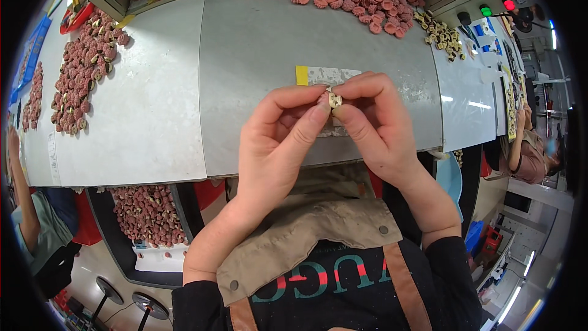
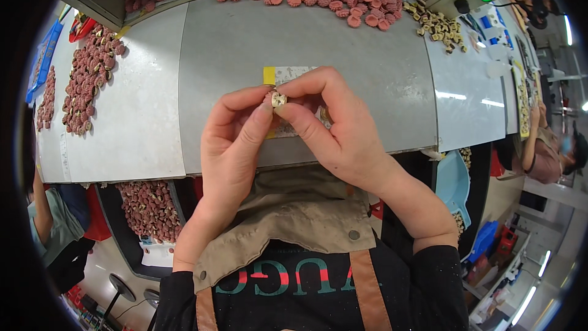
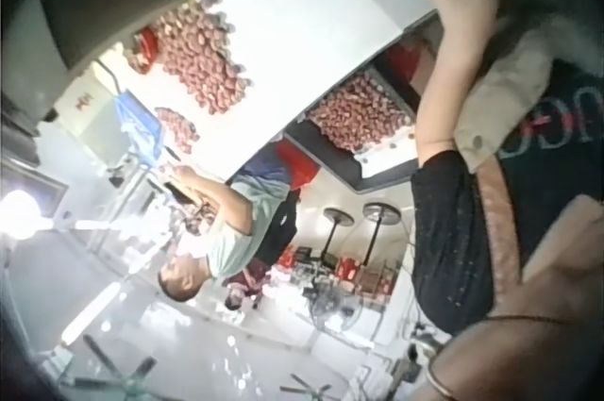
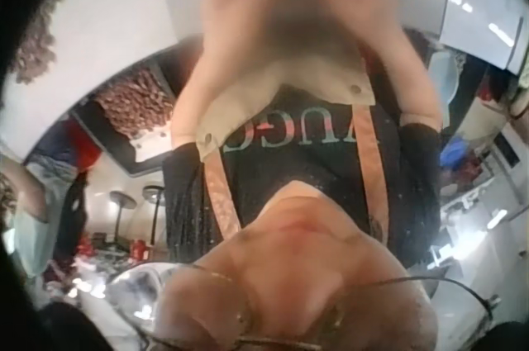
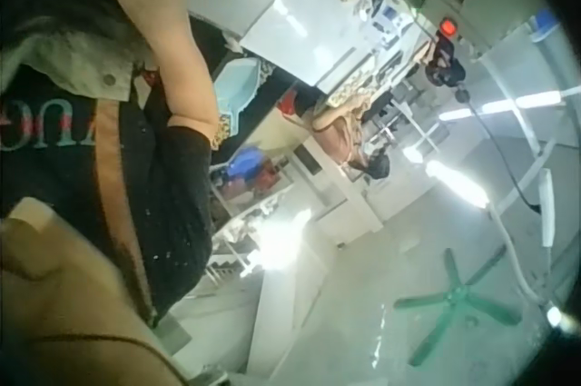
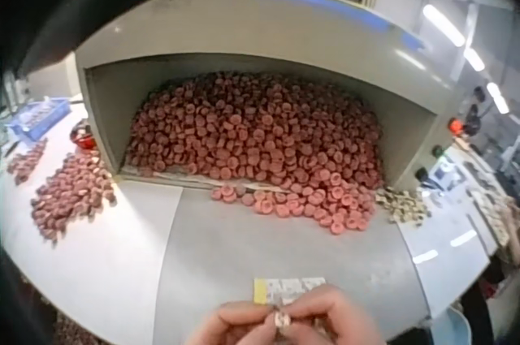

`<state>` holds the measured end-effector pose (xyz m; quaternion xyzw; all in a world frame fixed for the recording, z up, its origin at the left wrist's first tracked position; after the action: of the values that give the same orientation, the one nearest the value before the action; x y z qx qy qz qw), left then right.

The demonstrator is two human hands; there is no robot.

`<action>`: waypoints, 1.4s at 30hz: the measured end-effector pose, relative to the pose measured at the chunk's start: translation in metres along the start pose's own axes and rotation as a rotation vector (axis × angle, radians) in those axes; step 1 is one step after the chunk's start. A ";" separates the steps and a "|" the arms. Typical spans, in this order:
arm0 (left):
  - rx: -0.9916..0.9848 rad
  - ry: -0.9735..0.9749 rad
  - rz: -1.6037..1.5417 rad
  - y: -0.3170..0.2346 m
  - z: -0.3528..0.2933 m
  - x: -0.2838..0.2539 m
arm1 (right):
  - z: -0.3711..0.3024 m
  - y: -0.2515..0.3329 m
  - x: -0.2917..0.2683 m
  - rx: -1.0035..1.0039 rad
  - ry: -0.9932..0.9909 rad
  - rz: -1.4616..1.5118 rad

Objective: The person trims the nozzle of a squeeze bottle with pliers, dispenses glue into a cap, and assembles toy figurines by dipping small figure pieces into the glue and pressing them into outer shell parts by hand.

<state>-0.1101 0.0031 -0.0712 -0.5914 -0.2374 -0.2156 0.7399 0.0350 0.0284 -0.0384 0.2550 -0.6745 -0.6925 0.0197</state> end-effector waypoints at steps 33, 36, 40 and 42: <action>0.359 0.305 0.924 -0.040 0.001 -0.033 | -0.009 0.014 -0.015 -0.043 -0.195 -0.564; 0.614 0.297 1.634 -0.073 0.020 -0.095 | -0.009 -0.030 -0.092 0.004 -0.326 -0.666; 0.747 0.146 2.087 -0.137 0.037 -0.188 | 0.017 -0.073 -0.136 0.089 -0.404 -0.711; 0.740 0.131 2.210 -0.142 0.042 -0.194 | 0.031 -0.081 -0.142 -0.096 -0.438 -0.825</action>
<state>-0.3537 0.0225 -0.0711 -0.2122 0.3972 0.5982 0.6628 0.1721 0.1167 -0.0699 0.3483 -0.4724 -0.7104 -0.3884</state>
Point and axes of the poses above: each hand's wrist, its own z-axis towards the middle knuckle, its own x-axis out of the palm, y = z × x, the point moved 2 cm from there along z, towards the middle knuckle, and after that the axes turned 15 degrees about x, right-handed, at the moved point
